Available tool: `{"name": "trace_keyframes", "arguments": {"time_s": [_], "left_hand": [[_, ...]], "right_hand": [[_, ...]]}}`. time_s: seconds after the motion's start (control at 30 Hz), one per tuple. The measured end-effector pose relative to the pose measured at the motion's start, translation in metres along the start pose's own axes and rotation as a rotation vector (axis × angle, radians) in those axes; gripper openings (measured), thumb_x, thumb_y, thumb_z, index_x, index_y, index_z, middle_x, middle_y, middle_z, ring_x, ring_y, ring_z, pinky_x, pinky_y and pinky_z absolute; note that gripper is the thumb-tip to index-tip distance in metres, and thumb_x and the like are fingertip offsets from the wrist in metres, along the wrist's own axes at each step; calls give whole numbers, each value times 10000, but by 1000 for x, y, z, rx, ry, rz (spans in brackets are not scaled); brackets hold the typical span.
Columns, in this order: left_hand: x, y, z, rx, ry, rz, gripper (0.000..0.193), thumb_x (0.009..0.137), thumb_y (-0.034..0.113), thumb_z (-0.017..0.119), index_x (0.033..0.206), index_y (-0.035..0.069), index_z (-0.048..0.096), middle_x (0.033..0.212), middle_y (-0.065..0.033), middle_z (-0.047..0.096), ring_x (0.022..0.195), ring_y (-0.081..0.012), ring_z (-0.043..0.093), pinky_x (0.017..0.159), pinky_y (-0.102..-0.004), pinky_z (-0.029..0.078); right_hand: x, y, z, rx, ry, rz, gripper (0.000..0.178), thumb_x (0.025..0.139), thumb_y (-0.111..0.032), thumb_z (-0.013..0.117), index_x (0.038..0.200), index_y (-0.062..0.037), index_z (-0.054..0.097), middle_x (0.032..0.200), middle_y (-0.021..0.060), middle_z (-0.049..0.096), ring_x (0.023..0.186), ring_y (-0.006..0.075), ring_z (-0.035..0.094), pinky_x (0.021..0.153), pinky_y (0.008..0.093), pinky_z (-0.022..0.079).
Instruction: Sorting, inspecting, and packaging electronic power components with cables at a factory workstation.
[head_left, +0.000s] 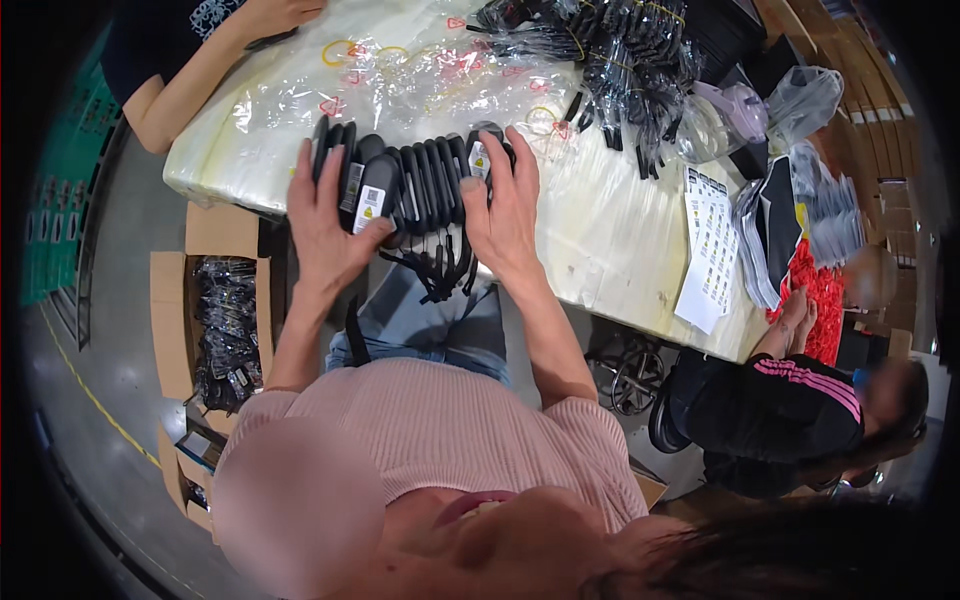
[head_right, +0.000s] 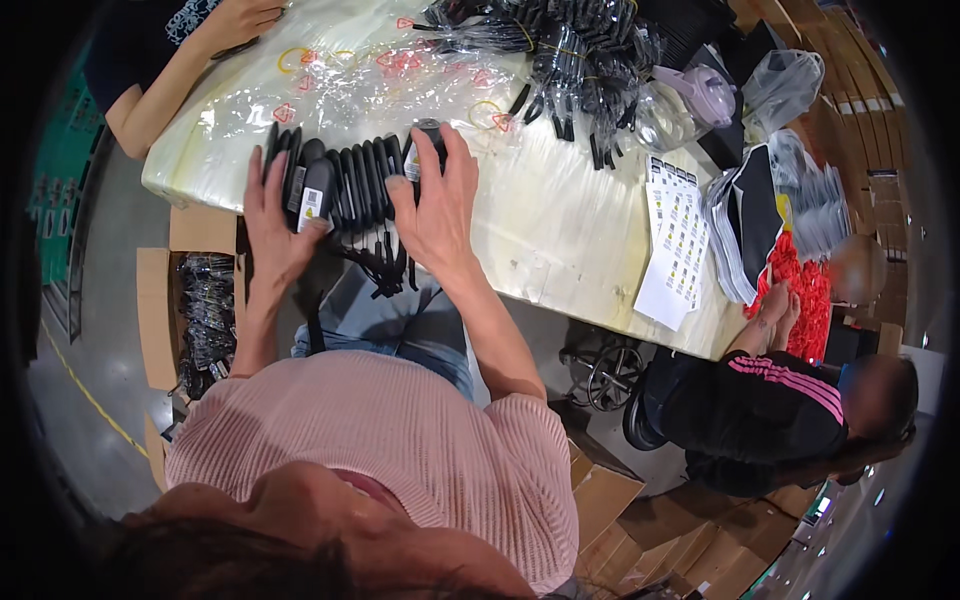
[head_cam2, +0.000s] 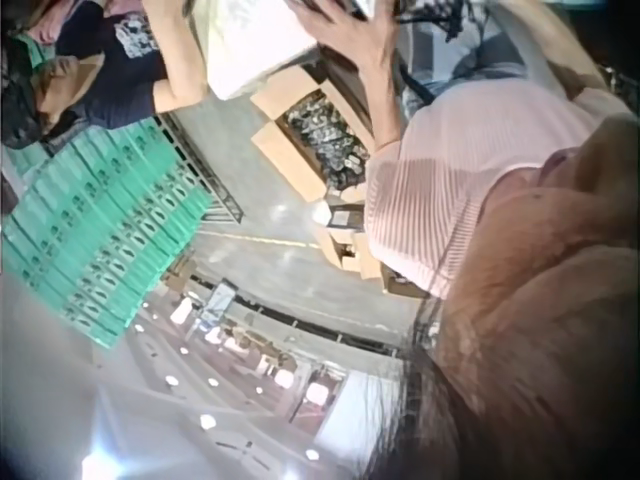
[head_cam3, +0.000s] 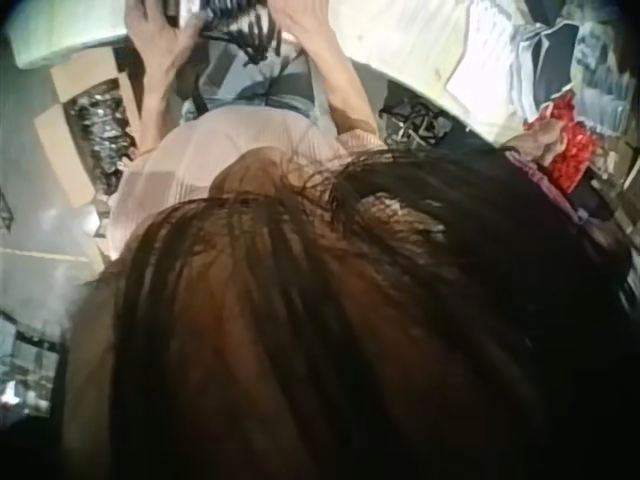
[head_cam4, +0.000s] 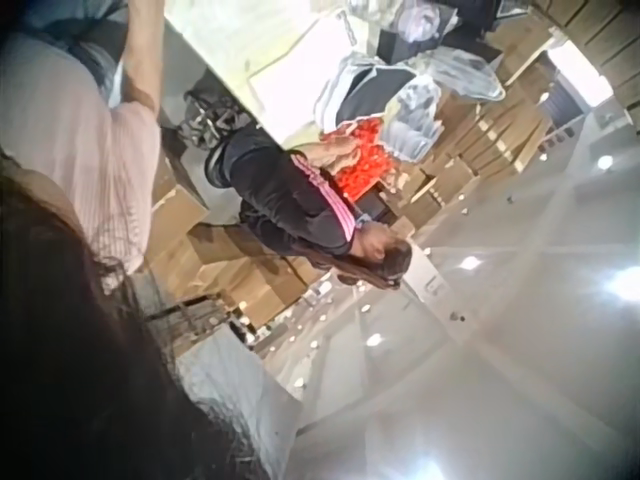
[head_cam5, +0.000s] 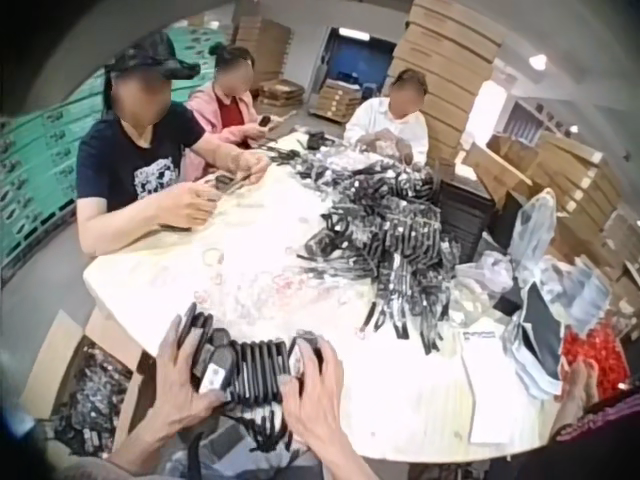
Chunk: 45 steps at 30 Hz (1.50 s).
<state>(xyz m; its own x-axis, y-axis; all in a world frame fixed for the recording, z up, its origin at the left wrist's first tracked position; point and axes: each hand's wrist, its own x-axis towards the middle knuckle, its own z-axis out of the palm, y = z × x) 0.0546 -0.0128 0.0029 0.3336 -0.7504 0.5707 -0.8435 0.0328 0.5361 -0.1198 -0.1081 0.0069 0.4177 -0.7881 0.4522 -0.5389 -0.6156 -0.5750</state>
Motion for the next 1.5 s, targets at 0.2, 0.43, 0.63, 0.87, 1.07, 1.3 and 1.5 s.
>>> {"name": "trace_keyframes", "arguments": {"time_s": [0.2, 0.43, 0.63, 0.87, 1.07, 1.3, 1.5], "left_hand": [[0, 17, 30, -33, -2, 27, 701, 644, 383, 661, 1211, 37, 436, 1289, -196, 348, 1126, -381, 385, 931, -453, 317], [32, 64, 67, -132, -128, 94, 662, 689, 374, 635, 1224, 45, 425, 1276, -196, 351, 1135, -379, 365, 932, -453, 309], [31, 60, 61, -139, -209, 49, 661, 726, 378, 609, 1255, 51, 387, 1301, -194, 322, 1162, -374, 338, 954, -452, 285], [23, 47, 43, -110, -240, 153, 679, 725, 349, 628, 1275, 50, 364, 1318, -188, 317, 1175, -378, 337, 961, -448, 288], [47, -9, 15, 16, -45, 55, 582, 736, 272, 641, 1223, 39, 423, 1250, -169, 418, 1134, -337, 408, 933, -405, 341], [78, -28, 1, -6, -164, -24, 498, 733, 249, 646, 1159, 41, 493, 1124, -148, 531, 1046, -292, 497, 884, -366, 391], [128, -19, 46, 92, -301, 95, 533, 710, 257, 665, 1165, 37, 494, 1026, -150, 572, 942, -314, 550, 812, -370, 433]], "right_hand": [[-4, -3, -18, -51, -51, -58, 488, 753, -221, 564, 1182, -14, 459, 1282, 218, 331, 1186, 386, 315, 984, 437, 274], [0, 36, -56, -60, -107, 14, 475, 757, -177, 557, 1194, -23, 452, 1268, 201, 356, 1169, 353, 364, 967, 399, 314], [-4, 51, -87, -55, -94, 167, 434, 787, -161, 536, 1190, -24, 451, 1171, 195, 443, 1079, 342, 448, 919, 393, 356], [2, 53, -80, -213, -117, 168, 431, 772, -114, 572, 1177, -24, 455, 1030, 185, 502, 946, 347, 496, 798, 398, 407], [2, 75, -94, -212, -85, 187, 386, 751, -93, 601, 1111, -25, 476, 928, 175, 536, 824, 336, 540, 721, 380, 436], [15, 80, -120, 40, 100, 231, 243, 810, -157, 585, 988, -25, 486, 735, 84, 559, 656, 222, 556, 594, 307, 448], [59, 45, -115, 1345, -90, 358, 219, 870, -256, 523, 961, -61, 482, 676, 49, 531, 471, 122, 446, 448, 228, 385]]}}
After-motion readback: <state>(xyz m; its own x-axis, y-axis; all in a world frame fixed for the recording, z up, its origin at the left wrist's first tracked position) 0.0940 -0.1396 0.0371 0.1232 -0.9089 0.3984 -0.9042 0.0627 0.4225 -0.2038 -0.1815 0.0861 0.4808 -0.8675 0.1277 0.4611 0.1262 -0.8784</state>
